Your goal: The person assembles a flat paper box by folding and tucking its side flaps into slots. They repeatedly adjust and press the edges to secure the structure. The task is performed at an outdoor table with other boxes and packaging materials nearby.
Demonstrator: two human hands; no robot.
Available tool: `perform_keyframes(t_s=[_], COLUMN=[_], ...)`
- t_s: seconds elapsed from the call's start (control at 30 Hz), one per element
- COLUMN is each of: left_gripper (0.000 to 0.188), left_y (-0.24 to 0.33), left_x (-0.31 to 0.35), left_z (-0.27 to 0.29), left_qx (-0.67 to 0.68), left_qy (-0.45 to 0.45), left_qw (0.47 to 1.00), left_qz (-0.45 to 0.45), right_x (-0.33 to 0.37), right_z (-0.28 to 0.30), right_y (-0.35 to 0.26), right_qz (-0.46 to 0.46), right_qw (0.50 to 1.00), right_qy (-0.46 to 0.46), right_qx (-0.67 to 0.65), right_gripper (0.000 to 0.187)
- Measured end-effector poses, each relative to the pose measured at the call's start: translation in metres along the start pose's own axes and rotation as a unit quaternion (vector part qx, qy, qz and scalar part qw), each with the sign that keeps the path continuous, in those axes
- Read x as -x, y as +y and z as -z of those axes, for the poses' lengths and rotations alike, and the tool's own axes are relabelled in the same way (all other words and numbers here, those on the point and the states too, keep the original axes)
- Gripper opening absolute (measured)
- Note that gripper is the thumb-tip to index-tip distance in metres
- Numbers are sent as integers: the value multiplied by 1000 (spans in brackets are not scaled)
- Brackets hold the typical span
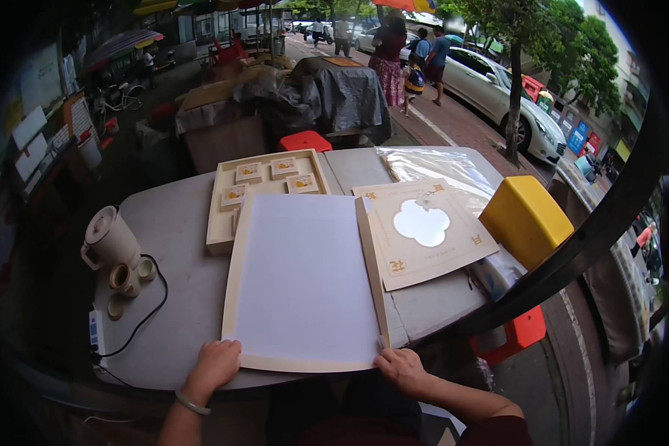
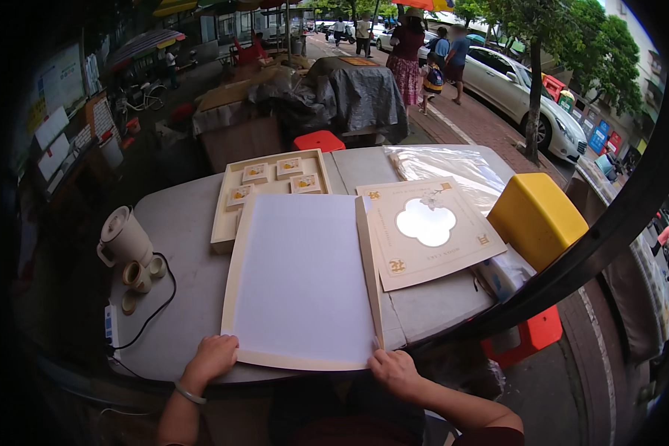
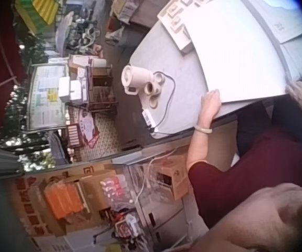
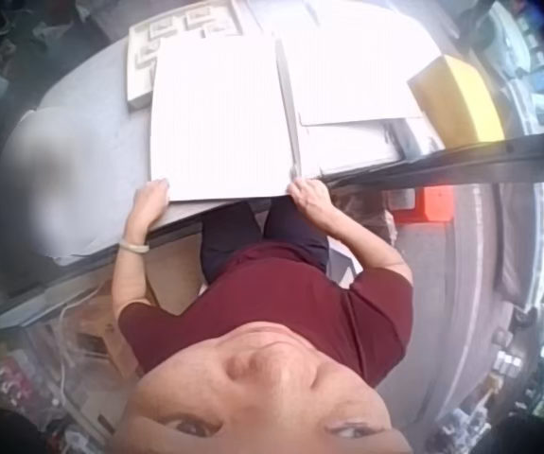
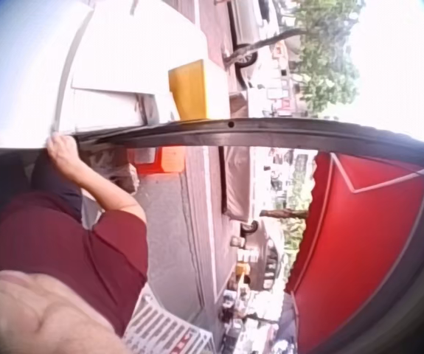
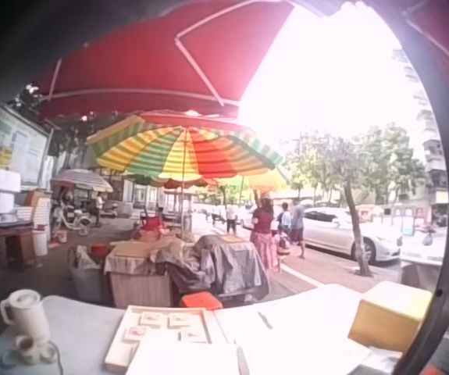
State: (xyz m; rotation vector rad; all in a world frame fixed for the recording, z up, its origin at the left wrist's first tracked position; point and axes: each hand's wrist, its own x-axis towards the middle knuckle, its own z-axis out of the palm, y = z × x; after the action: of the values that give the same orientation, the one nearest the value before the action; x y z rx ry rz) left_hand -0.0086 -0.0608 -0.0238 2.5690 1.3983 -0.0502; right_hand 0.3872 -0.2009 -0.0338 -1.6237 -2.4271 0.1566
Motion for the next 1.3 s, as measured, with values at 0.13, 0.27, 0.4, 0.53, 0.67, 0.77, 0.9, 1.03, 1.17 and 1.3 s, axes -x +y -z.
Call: perform_keyframes(t_s=[0.13, 0.27, 0.4, 0.53, 0.67, 0.77, 0.9, 1.03, 1.17, 1.3], left_gripper=[11, 10, 7, 10, 9, 8, 7, 7, 9, 11], left_y=[-1, 2, 9, 15, 21, 25, 24, 26, 24, 25], left_x=[1, -2, 1, 7, 1, 1, 3, 1, 0, -1], left_z=[-1, 2, 6, -1, -5, -2, -3, -1, 1, 5], left_qx=[0, 0, 4, -29, -31, -13, -17, -18, -20, -16], left_qy=[7, -10, 1, 5, 9, 17, 1, -5, -19, -30], left_qw=[1000, 1000, 1000, 999, 999, 1000, 1000, 1000, 999, 999], left_qz=[-6, 5, -30, -14, -9, -9, 15, 22, 27, 23], right_x=[2, -1, -5, -11, -11, -1, -3, -7, -7, -10], right_z=[-3, 4, 8, 10, 7, 3, -6, -2, 4, 8], right_y=[3, 0, 13, 10, 9, 16, 22, 14, 9, 19], right_qz=[-9, -42, -71, -11, 31, 26, 37, 34, 42, 101], right_qw=[999, 998, 996, 999, 995, 995, 998, 990, 988, 987], right_qy=[15, -22, -27, 23, 46, 62, 36, 96, 85, 15], right_qx=[-32, -32, -47, 35, 82, 78, 33, 93, 124, 128], right_gripper=[8, 9, 10, 5, 9, 14, 14, 17, 19, 21])
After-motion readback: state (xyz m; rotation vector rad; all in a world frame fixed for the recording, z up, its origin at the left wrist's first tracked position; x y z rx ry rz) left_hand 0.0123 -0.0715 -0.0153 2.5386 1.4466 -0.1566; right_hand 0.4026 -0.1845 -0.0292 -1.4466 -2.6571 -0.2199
